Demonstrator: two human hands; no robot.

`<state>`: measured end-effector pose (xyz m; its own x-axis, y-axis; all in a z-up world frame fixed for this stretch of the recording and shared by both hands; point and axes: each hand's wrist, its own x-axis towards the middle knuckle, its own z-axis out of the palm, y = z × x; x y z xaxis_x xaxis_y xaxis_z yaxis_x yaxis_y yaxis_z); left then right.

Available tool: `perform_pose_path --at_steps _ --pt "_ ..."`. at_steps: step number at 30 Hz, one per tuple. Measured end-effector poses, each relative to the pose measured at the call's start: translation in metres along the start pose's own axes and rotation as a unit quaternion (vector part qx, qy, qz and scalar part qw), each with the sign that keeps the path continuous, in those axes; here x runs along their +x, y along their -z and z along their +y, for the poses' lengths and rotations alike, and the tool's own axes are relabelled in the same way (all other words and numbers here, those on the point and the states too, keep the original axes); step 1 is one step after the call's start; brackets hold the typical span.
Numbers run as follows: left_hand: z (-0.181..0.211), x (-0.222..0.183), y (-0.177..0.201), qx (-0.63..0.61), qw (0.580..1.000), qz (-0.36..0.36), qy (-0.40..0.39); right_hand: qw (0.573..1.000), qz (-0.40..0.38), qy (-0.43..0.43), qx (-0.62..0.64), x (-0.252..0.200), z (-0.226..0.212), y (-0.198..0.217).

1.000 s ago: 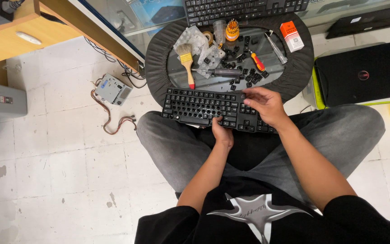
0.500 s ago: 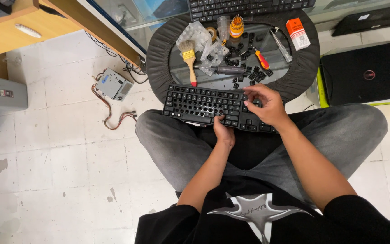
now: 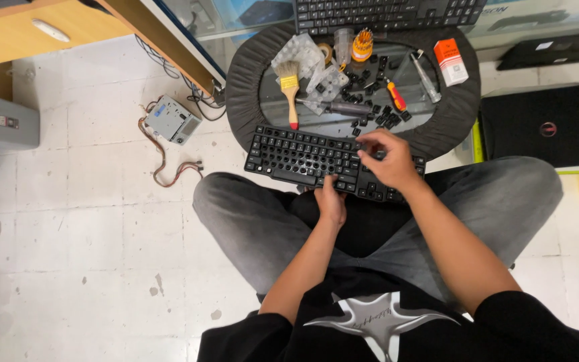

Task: Reassembling a computer keyboard by placing individual keycaps back into the frame.

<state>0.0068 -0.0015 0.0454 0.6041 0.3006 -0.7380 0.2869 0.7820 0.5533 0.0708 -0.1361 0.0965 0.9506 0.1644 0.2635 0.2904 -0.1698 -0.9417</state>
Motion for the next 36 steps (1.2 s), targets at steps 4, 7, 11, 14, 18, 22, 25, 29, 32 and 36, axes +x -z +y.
perform_pose_path --at_steps 4,7,11,14,18,22,25,29,32,36 --pt "0.016 -0.018 -0.005 0.052 0.998 -0.002 -0.023 1.0 -0.002 -0.005 -0.015 0.003 -0.004 -0.01" --pt "0.021 -0.022 -0.003 0.058 0.998 -0.005 -0.034 1.0 -0.017 -0.012 -0.024 0.006 -0.012 -0.014" --pt "0.012 -0.009 0.009 0.039 0.999 -0.011 -0.036 0.999 -0.04 -0.011 -0.035 0.007 -0.014 -0.019" --pt "0.008 -0.007 0.014 0.037 0.998 -0.026 -0.042 0.998 -0.046 -0.006 -0.041 0.009 -0.019 -0.021" --pt "0.011 -0.014 0.013 0.065 0.994 -0.057 -0.06 0.997 -0.054 0.0 -0.047 0.01 -0.02 -0.022" --pt "0.0 -0.003 0.019 0.042 0.996 -0.058 -0.059 0.997 -0.063 -0.01 -0.048 0.011 -0.019 -0.02" --pt "-0.008 0.005 0.022 0.015 0.996 -0.07 -0.056 0.997 -0.054 -0.015 -0.048 0.01 -0.018 -0.018" --pt "-0.011 0.008 0.022 -0.01 0.996 -0.081 -0.049 0.997 -0.052 -0.009 -0.054 0.011 -0.015 -0.016" --pt "-0.017 0.014 0.025 -0.01 0.996 -0.075 -0.042 0.997 -0.056 -0.008 -0.053 0.012 -0.015 -0.016" --pt "-0.01 0.006 0.02 0.012 0.997 -0.069 -0.033 0.996 -0.064 -0.01 -0.057 0.012 -0.019 -0.017"
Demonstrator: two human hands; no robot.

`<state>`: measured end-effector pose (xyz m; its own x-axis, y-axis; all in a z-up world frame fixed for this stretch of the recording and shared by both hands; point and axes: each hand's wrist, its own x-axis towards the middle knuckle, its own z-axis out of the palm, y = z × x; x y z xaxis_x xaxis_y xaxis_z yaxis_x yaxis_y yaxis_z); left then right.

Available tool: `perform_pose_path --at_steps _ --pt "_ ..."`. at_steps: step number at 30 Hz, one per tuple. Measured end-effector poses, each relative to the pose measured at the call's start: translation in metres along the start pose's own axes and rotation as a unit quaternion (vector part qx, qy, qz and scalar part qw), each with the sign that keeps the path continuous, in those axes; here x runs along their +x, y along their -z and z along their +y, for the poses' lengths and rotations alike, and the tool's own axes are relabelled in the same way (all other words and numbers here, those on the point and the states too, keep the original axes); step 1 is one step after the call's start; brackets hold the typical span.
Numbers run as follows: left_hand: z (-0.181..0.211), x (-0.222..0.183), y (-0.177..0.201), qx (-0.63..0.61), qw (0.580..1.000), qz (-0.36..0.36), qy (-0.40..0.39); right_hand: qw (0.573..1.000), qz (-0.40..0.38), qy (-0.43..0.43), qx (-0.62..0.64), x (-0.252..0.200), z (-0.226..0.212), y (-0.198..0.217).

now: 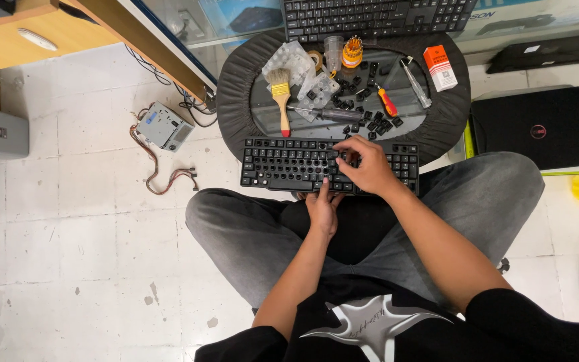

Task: Reassembling a computer keyboard by placing individual keycaps back into the frame.

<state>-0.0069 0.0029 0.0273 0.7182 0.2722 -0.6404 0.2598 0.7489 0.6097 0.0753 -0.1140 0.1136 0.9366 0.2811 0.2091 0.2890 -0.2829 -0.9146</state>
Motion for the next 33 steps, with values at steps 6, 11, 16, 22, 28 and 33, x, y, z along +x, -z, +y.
perform_pose_path --at_steps 6,11,16,22,28,33 --pt "-0.014 0.015 0.011 -0.003 1.0 0.016 0.004 1.0 -0.006 -0.005 -0.007 0.0 -0.003 0.001" --pt "0.001 0.005 -0.002 0.009 0.999 0.042 0.005 1.0 0.004 -0.003 -0.005 -0.002 0.007 -0.001" --pt "0.0 0.01 -0.003 0.033 0.997 0.064 0.007 1.0 0.014 -0.01 -0.021 -0.004 0.01 0.005" --pt "0.013 -0.005 -0.018 0.017 0.997 0.072 0.023 0.994 0.07 -0.07 -0.047 -0.009 0.057 0.014" --pt "0.018 -0.01 -0.021 0.011 0.997 0.078 0.026 0.985 0.127 -0.108 -0.044 -0.007 0.089 0.019" --pt "0.015 0.0 -0.012 0.043 0.996 0.053 0.057 0.975 0.167 -0.125 -0.082 -0.001 0.089 0.018"
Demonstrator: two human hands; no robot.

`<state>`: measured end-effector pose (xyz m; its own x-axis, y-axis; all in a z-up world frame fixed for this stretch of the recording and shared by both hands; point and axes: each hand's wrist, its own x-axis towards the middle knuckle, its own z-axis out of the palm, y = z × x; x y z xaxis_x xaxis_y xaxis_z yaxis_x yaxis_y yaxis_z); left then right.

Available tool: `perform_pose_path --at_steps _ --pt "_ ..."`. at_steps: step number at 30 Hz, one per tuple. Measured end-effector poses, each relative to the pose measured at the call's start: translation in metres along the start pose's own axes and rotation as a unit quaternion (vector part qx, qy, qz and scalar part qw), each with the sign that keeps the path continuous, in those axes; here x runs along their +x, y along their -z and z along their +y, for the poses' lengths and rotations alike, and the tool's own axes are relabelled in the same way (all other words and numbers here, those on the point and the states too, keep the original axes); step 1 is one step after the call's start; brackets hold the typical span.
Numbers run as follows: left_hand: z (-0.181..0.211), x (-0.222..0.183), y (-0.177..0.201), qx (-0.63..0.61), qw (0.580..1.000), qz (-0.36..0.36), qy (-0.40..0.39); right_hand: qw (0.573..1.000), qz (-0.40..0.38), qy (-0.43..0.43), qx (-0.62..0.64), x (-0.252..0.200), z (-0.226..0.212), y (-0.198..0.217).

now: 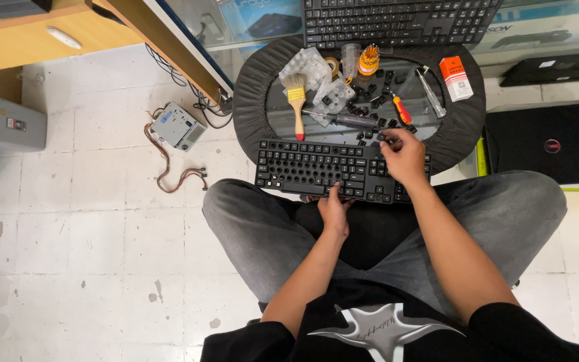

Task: Reassembling a computer keyboard by placing individual keycaps back into the frame.

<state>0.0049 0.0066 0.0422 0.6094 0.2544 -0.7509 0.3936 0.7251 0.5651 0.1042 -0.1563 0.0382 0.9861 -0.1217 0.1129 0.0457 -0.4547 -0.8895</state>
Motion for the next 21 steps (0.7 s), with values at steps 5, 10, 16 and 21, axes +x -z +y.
perform_pose_path --at_steps 5,10,16,21 --pt "0.001 -0.004 0.0 -0.013 1.0 0.001 -0.006 0.995 0.027 0.04 -0.092 0.012 -0.003 0.016" --pt "0.003 -0.006 -0.002 -0.017 1.0 0.006 -0.005 0.984 0.041 0.054 -0.166 0.016 0.008 0.019" --pt "0.009 -0.013 -0.004 -0.025 1.0 0.005 -0.006 0.987 0.013 0.057 -0.148 0.027 0.015 0.025" --pt "0.013 -0.018 -0.006 -0.038 0.999 0.008 -0.006 0.985 0.018 0.079 -0.155 0.062 0.024 0.045"
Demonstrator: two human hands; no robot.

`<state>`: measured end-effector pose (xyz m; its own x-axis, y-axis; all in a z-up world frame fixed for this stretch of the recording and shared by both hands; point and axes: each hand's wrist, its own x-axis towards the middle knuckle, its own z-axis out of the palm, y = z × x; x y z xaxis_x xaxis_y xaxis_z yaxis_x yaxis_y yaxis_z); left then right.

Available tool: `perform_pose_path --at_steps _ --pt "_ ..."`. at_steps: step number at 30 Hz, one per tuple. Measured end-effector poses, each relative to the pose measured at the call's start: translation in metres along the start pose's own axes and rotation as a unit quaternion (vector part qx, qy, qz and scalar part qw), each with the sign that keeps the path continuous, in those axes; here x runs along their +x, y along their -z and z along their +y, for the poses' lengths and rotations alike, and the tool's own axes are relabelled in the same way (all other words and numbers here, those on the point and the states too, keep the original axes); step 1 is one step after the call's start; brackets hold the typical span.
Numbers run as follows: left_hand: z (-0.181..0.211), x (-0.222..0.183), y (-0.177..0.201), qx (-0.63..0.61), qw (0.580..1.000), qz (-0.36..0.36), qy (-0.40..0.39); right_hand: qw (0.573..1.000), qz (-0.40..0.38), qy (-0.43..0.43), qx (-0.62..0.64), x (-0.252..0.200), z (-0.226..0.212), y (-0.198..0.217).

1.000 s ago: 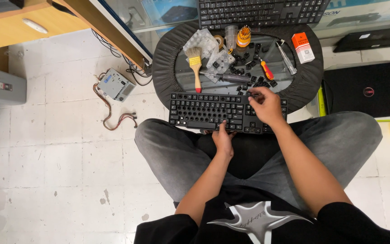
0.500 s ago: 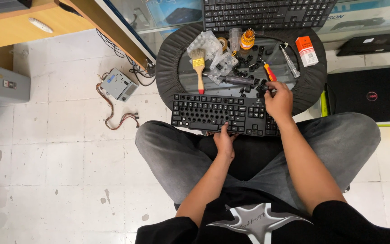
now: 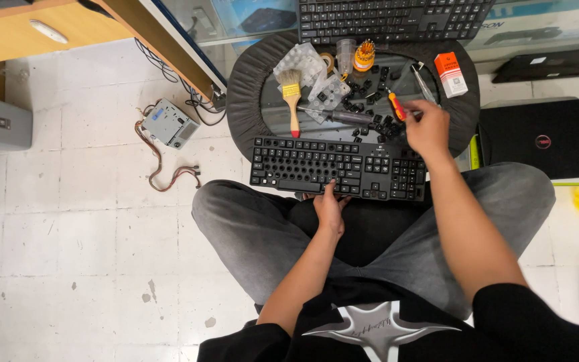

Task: Reassembling a computer keyboard by placing individual keycaps back into the frame.

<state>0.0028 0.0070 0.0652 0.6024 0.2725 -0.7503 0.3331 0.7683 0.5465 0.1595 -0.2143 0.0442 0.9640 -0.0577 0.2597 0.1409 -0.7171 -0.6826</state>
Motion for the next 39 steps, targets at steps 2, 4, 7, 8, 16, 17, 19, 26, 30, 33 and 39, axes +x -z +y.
perform_pose_path --at_steps 2,4,7,8,16,17,19,26,30,33,39 --pt "-0.009 0.016 0.01 0.014 1.0 -0.009 0.011 0.998 -0.042 0.043 -0.03 0.014 -0.007 -0.002" --pt "-0.013 0.023 0.014 0.029 0.999 -0.018 0.021 0.991 -0.082 0.087 -0.059 0.027 -0.018 -0.002" --pt "-0.012 0.023 0.016 0.032 0.999 -0.026 0.022 0.978 -0.155 0.126 -0.067 0.042 -0.034 -0.005" --pt "-0.013 0.024 0.018 0.039 0.998 -0.032 0.026 0.973 -0.148 0.151 -0.093 0.046 -0.034 -0.009" --pt "-0.009 0.024 0.019 0.048 0.998 -0.021 0.022 0.955 -0.14 0.162 -0.204 0.06 0.01 -0.043" --pt "-0.003 0.016 0.014 0.04 0.999 -0.01 0.016 0.952 -0.132 0.166 -0.219 0.059 0.009 -0.044" --pt "0.002 0.01 0.009 0.03 0.999 0.002 0.013 0.949 -0.126 0.171 -0.235 0.061 0.002 -0.044" --pt "-0.012 0.027 0.02 0.015 1.0 -0.002 0.007 0.951 -0.17 0.147 -0.212 0.068 0.002 -0.05" --pt "-0.01 0.022 0.016 -0.005 1.0 0.007 0.006 0.967 -0.167 0.119 -0.152 0.069 -0.006 -0.036" --pt "-0.01 0.021 0.014 -0.014 1.0 0.004 0.009 0.977 -0.168 0.086 -0.103 0.067 -0.005 -0.033" --pt "-0.016 0.027 0.017 -0.026 0.999 0.005 0.021 0.969 -0.176 0.124 -0.12 0.069 -0.022 -0.027"
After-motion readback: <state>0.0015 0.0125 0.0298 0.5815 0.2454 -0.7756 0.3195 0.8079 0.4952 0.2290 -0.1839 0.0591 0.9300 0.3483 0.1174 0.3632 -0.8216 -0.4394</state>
